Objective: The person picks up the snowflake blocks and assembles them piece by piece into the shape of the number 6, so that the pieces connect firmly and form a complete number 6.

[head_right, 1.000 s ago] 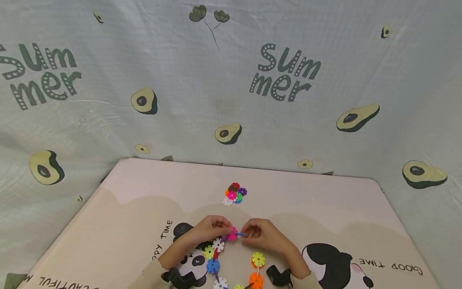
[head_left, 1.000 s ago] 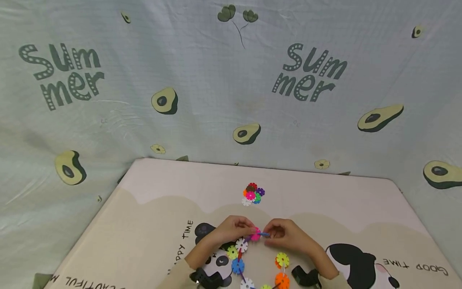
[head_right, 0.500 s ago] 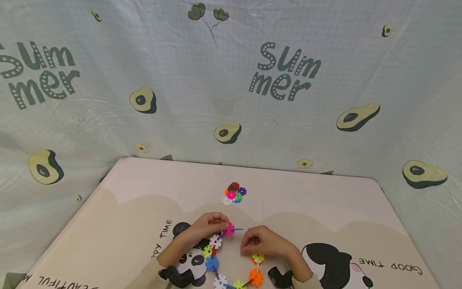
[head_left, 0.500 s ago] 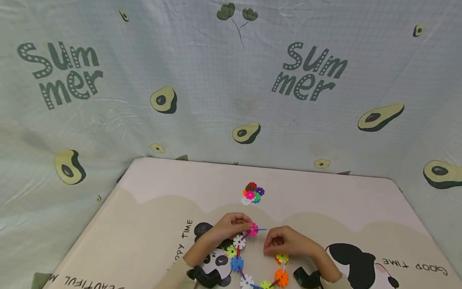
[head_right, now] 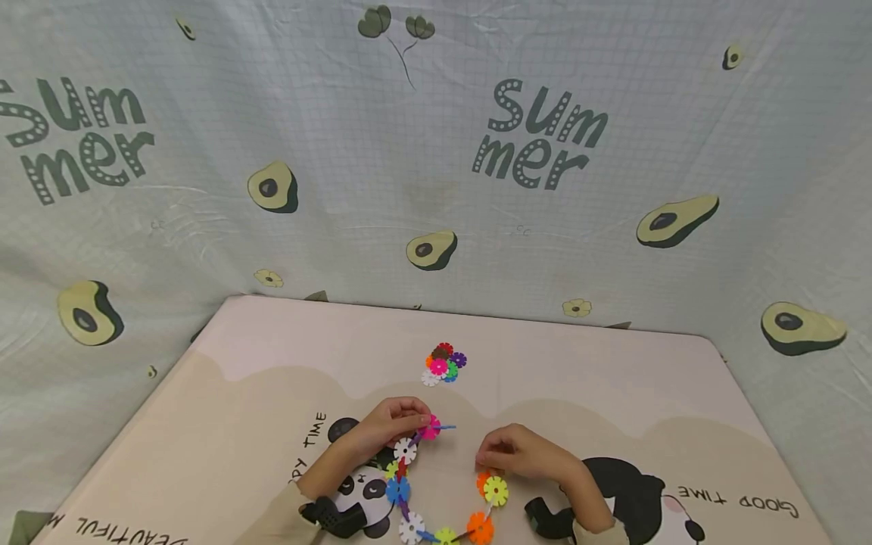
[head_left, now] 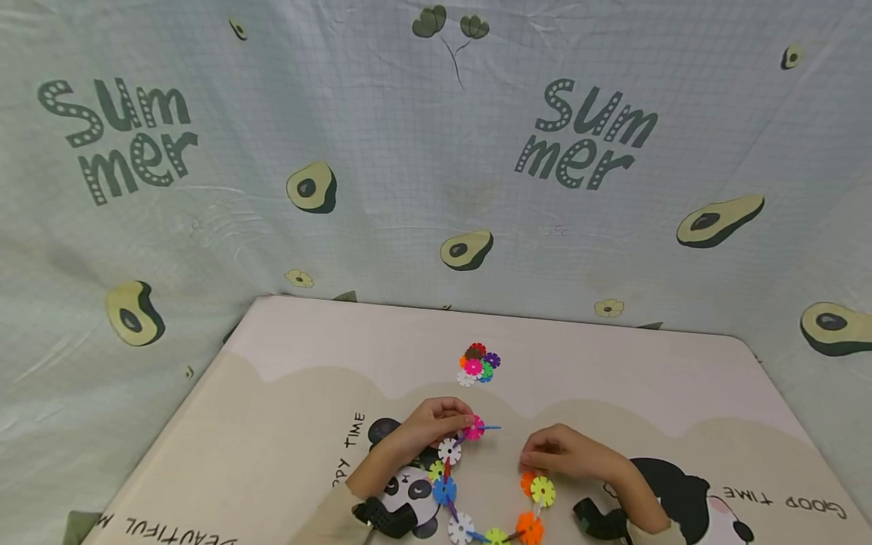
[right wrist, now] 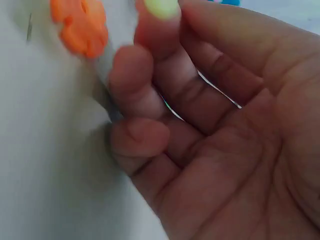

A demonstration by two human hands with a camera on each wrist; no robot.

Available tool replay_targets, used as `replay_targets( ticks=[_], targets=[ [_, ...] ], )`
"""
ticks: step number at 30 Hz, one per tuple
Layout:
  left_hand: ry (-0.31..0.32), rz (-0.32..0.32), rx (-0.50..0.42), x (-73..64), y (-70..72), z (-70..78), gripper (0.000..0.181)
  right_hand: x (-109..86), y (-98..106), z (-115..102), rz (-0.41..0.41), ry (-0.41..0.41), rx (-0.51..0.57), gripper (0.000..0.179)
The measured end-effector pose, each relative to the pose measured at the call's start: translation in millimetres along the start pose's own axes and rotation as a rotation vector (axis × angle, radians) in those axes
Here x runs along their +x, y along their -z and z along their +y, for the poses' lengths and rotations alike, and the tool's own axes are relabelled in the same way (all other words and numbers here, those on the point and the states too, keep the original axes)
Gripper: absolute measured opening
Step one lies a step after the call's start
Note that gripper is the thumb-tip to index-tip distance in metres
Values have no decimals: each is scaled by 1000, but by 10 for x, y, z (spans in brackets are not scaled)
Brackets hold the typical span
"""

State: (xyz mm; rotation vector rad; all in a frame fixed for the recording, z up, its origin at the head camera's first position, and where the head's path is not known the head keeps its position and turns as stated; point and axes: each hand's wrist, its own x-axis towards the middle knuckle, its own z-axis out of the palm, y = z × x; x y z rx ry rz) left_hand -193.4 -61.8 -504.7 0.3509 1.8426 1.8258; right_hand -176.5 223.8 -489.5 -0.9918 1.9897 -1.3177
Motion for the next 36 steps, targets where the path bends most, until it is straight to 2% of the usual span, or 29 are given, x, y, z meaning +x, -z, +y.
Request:
replay_targets(
  ticks=[5,12,17,22,25,30,36],
  targets=[
    [6,-5,41,-5,-25,4,27,-64,23,47,-48,11,39,14],
    [-3,-3,84,-27,-56,19,26,-59,-8,68,3,74,-87,22],
    [-9,16,113,-23,-67,14,24,-64,-10,44,22,17,-74,20],
    [-33,10,135,-8,-79,-10,21,-75,-4,56,94,-47,17,19],
    [-55,-2,153,-2,-87,-27,22,-67,-6,91,146,-82,116,20],
    [-98,-11,168,9,-99,-51,24,-29,-33,126,218,-144,268,28],
    [-120,2,174,23,-114,-52,22,56,-88,120,294,-210,363,38]
  ],
)
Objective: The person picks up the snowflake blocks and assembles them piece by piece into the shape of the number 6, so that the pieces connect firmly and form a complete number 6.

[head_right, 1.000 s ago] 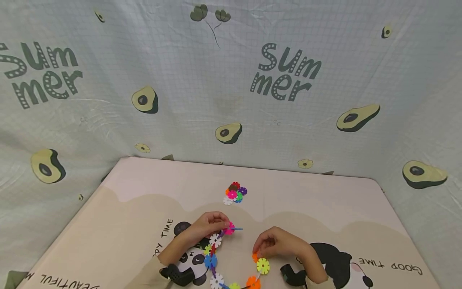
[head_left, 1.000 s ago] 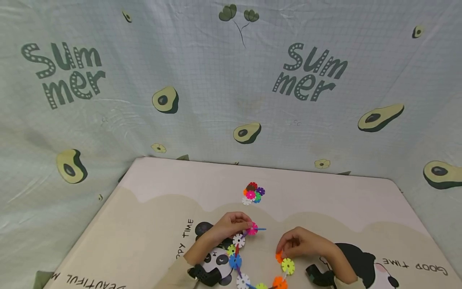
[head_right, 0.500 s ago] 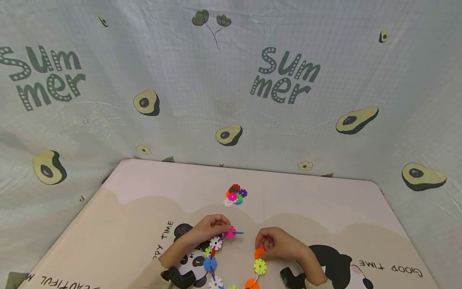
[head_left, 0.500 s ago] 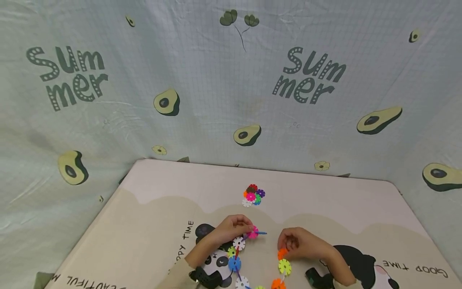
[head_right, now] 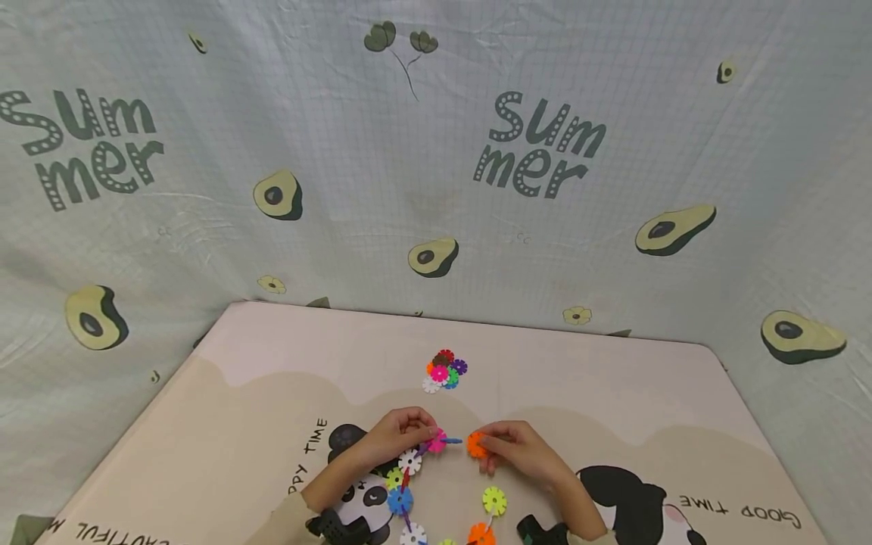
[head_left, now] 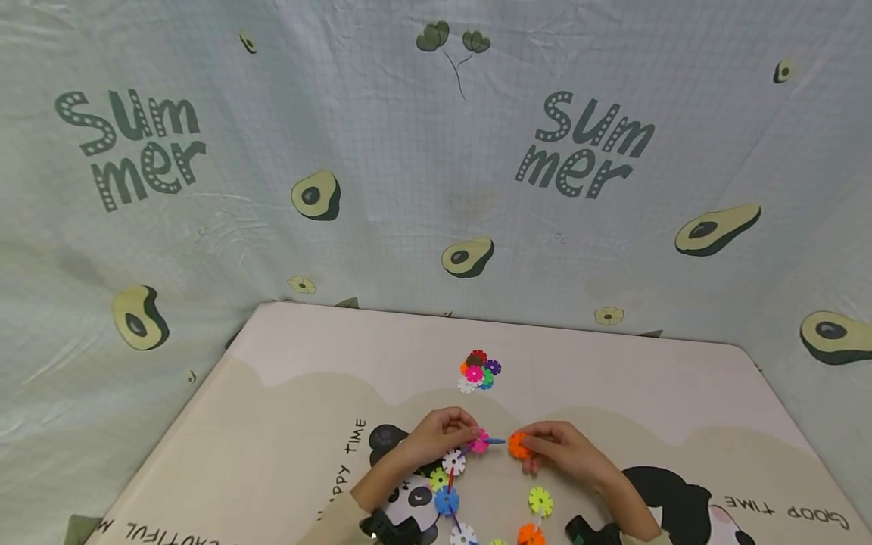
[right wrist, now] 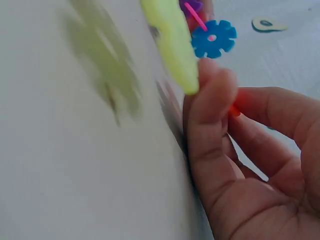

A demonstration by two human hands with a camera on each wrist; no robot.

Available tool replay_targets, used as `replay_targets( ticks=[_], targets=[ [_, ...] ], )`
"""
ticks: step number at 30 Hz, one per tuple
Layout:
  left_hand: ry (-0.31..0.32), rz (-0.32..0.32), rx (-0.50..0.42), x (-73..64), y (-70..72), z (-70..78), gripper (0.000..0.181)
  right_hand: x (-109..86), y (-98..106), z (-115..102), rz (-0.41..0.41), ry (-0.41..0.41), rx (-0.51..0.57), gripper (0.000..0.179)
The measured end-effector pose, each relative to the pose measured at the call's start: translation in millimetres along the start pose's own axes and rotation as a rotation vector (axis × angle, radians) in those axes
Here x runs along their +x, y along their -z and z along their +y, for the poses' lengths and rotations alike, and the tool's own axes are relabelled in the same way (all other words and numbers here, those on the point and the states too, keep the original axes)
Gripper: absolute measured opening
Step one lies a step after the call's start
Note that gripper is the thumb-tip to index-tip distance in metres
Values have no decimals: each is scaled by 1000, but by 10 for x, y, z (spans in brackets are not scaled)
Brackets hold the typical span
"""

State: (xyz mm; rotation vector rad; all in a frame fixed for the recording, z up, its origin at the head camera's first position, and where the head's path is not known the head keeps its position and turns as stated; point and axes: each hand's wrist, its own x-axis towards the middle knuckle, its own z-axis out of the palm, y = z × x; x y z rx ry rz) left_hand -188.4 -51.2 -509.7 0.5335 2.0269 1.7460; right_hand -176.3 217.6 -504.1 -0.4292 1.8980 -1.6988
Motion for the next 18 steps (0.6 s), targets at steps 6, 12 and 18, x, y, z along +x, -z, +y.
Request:
replay_targets(
  ticks=[6,12,18],
  targets=[
    [-3,10,23,-1,-12,15,21,29,-69,-8,92,-18,-21,36],
    [-1,23,40,6,-23,6,20,19,-88,-29,118,-7,3,35],
    [1,30,51,-9,-31,17,19,29,-113,-37,139,-20,20,35]
  ],
)
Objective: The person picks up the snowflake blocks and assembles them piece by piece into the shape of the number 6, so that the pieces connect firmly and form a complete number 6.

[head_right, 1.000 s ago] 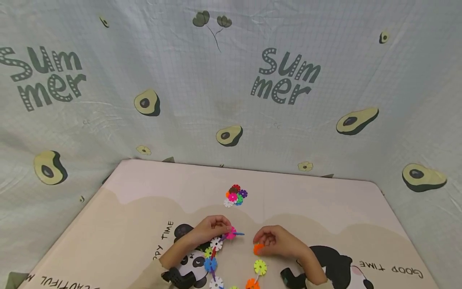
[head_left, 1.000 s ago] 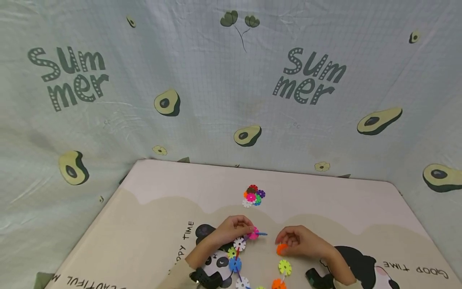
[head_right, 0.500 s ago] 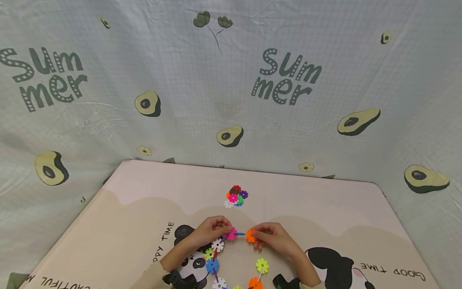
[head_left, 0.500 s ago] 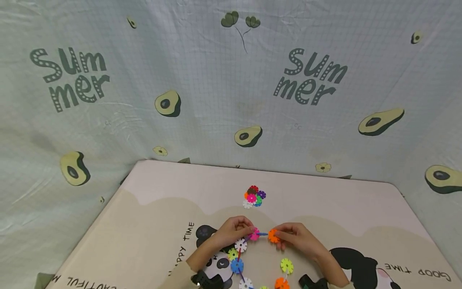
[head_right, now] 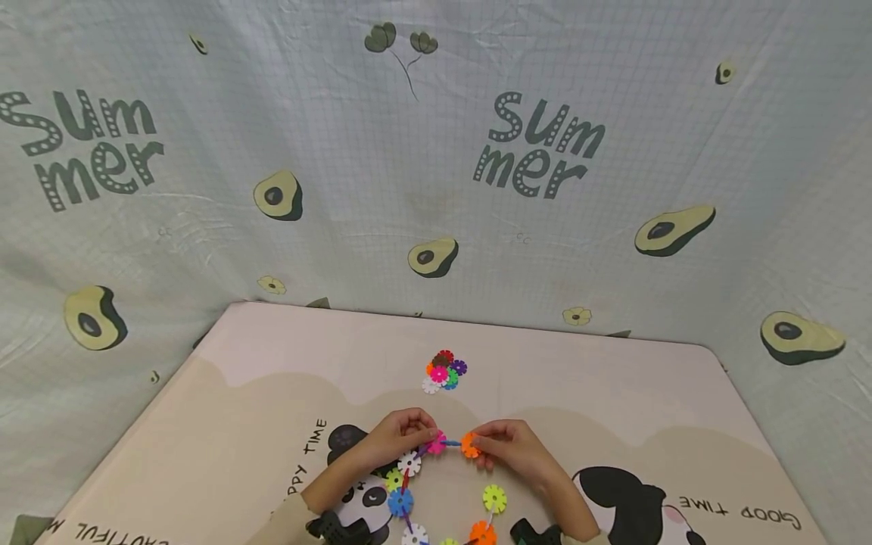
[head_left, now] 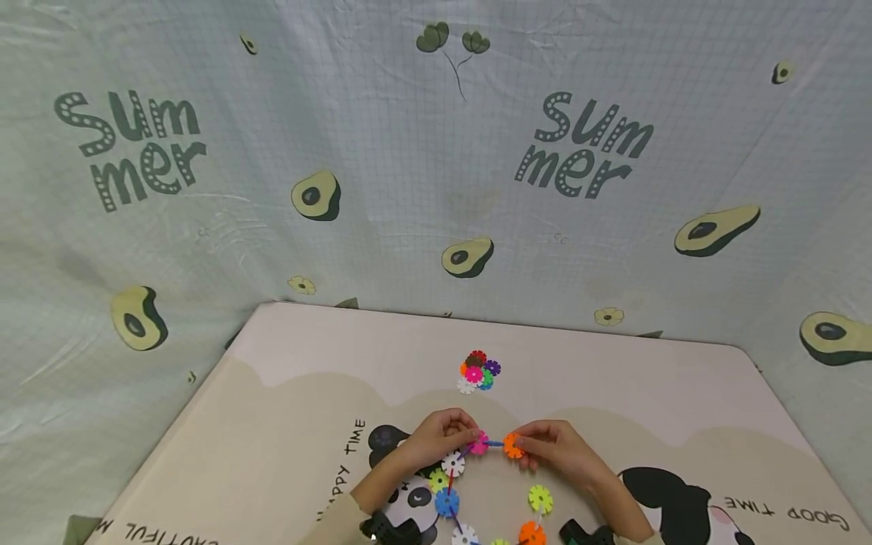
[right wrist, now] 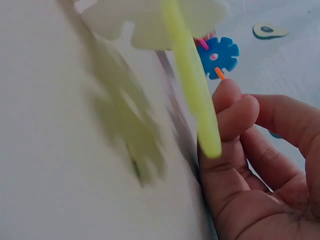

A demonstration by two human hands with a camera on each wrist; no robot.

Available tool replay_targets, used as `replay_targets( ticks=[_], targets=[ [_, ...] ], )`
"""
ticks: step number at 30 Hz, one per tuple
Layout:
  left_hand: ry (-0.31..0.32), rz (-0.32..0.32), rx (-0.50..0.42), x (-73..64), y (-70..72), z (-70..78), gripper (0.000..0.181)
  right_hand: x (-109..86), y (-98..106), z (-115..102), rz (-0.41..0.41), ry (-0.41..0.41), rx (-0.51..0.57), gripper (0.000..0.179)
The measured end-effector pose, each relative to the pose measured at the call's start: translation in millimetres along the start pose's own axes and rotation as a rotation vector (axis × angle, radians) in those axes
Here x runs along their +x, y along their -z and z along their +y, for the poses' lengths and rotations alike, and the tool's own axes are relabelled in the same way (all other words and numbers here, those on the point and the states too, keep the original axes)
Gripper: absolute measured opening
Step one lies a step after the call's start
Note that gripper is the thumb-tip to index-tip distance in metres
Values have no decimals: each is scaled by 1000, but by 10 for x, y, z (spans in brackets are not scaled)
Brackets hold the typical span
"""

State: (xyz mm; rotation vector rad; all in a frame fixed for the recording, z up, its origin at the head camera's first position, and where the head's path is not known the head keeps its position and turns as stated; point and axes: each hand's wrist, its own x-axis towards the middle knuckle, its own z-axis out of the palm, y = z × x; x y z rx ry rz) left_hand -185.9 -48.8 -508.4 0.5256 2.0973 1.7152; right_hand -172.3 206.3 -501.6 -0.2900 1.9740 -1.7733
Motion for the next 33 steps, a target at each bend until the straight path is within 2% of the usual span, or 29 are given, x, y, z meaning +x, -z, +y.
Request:
replay_targets(
  ticks=[7,14,18,26,33],
  targets=[
    [9,26,26,-5,-24,12,20,-10,-15,10,21,-27,80,36],
    [1,38,31,2,-25,-16,20,7,-24,2,66,-53,99,36],
    [16,46,30,3,-16,-17,21,17,-28,10,87,-63,134,34],
    [35,46,15,12,-5,-31,20,9,-35,16,65,-78,206,30],
    [9,52,18,-1,-25,-16,20,22,-91,13,71,-50,206,27]
  ],
)
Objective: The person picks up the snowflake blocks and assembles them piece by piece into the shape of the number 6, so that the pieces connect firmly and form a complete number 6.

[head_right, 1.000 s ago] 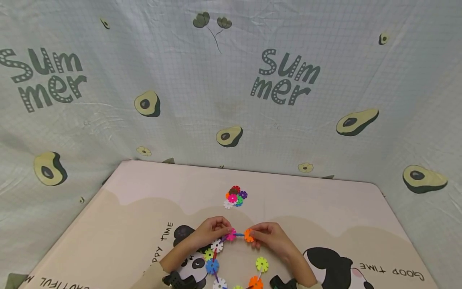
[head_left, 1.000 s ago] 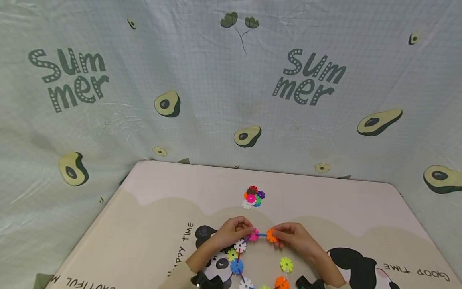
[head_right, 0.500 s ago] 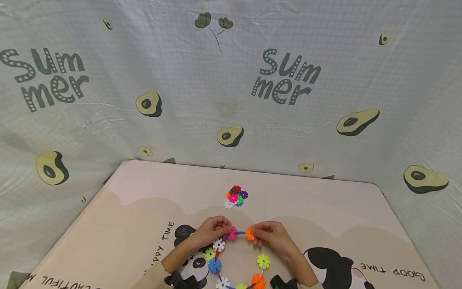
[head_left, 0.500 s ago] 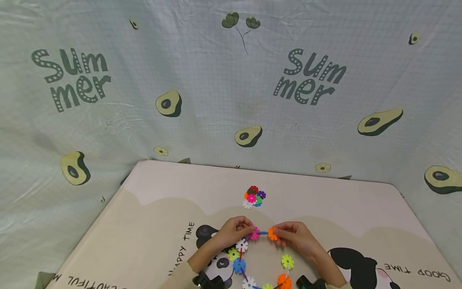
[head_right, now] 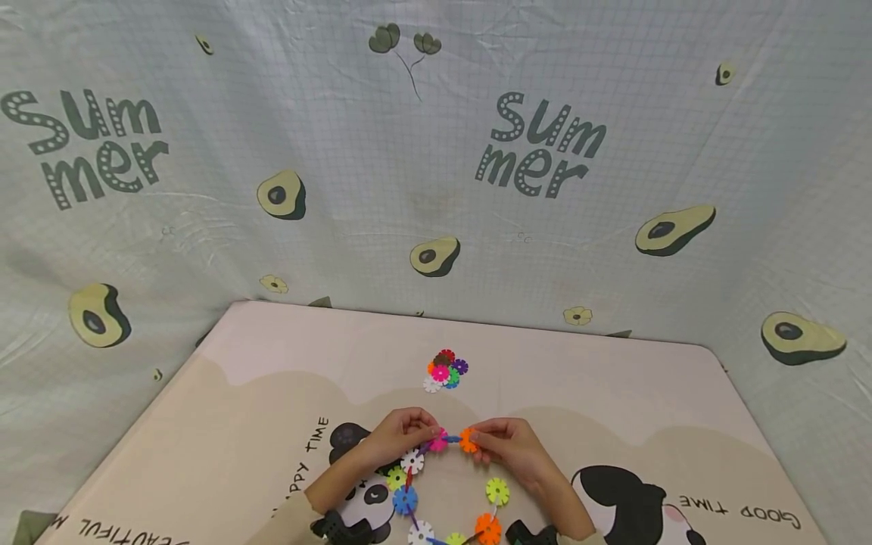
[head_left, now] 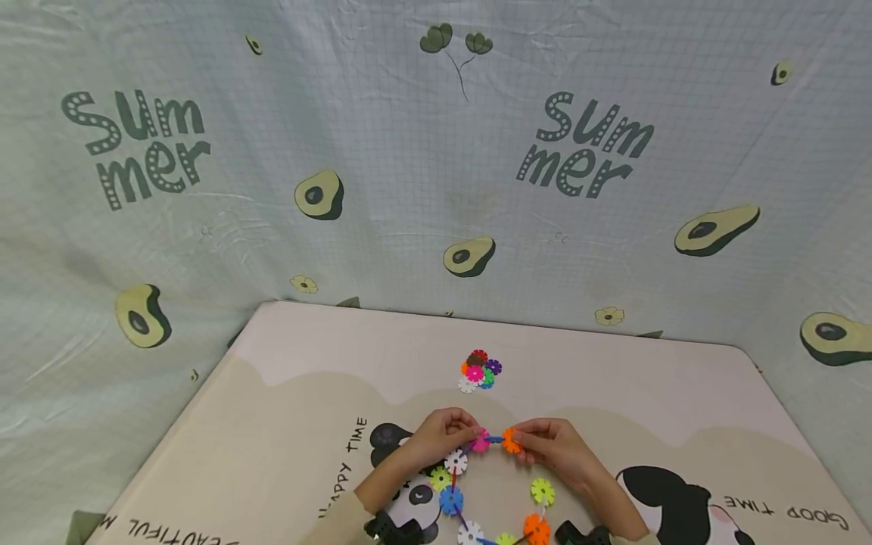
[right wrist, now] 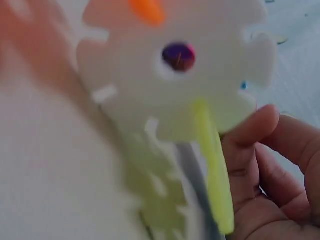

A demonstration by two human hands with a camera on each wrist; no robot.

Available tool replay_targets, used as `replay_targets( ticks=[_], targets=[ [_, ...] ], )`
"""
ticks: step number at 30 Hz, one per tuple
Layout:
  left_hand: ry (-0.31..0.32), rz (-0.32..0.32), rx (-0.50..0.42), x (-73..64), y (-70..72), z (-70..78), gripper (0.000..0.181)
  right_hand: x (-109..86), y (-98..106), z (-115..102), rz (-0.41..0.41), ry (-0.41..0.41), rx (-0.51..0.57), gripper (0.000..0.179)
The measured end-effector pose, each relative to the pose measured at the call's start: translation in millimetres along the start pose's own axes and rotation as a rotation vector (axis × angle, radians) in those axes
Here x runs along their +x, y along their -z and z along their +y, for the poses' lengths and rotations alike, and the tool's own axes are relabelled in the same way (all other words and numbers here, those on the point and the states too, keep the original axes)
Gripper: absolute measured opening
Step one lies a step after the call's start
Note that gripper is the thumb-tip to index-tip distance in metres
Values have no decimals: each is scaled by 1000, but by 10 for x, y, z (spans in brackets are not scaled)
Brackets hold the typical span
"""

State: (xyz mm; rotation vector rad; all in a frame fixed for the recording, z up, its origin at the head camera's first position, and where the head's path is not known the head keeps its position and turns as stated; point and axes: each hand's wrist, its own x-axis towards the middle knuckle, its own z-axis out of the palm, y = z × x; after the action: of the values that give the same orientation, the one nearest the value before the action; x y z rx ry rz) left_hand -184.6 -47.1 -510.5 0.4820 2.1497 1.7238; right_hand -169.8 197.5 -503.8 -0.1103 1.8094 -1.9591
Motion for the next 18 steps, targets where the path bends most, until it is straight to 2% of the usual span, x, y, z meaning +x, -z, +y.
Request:
replay_targets(
  ticks=[7,11,16,18],
  targets=[
    [32,22,-8,-23,14,33,20,27,-91,-1,66,45,-97,27],
    [54,46,-46,-24,32,37,21,72,-146,10,95,32,-88,26],
    [67,72,-48,-14,15,44,23,103,-193,3,171,15,-64,29],
    [73,66,-52,-4,10,54,24,107,-194,0,151,7,-56,34]
  ],
)
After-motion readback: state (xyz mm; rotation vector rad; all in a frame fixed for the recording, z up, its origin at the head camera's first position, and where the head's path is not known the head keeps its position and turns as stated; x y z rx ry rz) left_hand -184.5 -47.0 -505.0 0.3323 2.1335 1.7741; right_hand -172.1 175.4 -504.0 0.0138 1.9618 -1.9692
